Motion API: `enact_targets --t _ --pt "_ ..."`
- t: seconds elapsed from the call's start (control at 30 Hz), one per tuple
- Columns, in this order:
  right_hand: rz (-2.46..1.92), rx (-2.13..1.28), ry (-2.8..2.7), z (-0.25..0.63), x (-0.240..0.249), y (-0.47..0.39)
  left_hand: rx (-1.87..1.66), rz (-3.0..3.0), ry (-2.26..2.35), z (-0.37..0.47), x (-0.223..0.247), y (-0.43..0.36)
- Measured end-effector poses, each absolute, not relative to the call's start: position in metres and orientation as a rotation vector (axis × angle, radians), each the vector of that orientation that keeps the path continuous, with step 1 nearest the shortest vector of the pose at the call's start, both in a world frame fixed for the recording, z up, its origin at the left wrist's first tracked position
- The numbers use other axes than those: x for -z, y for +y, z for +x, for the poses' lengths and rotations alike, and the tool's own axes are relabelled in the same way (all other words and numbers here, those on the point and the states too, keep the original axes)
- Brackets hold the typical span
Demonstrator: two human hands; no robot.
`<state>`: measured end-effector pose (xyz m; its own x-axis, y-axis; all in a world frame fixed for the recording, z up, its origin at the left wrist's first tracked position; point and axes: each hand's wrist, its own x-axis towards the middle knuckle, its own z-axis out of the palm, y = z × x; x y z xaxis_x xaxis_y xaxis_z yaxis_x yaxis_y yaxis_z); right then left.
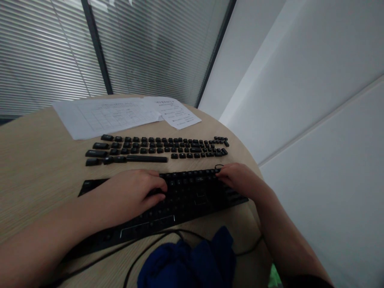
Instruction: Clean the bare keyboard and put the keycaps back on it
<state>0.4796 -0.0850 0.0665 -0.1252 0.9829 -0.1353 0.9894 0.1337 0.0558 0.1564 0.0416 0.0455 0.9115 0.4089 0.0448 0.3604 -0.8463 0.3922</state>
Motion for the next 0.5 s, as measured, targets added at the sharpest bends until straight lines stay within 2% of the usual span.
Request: enact_targets --t 0.2,0.37,0.5 --pt "2.043 0.026 2.304 0.492 -0.067 -0.088 -0.163 2.695 0.558 0.157 -0.045 0.042" --pt "2.29 -0.064 2.432 0.517 -0.094 -0.085 -0.165 2.719 0.554 0.156 -0.046 0.04" --pt "2.321 -0.183 2.32 0.54 -0.111 -0.048 -0.173 2.702 0.566 0.157 -0.049 0.039"
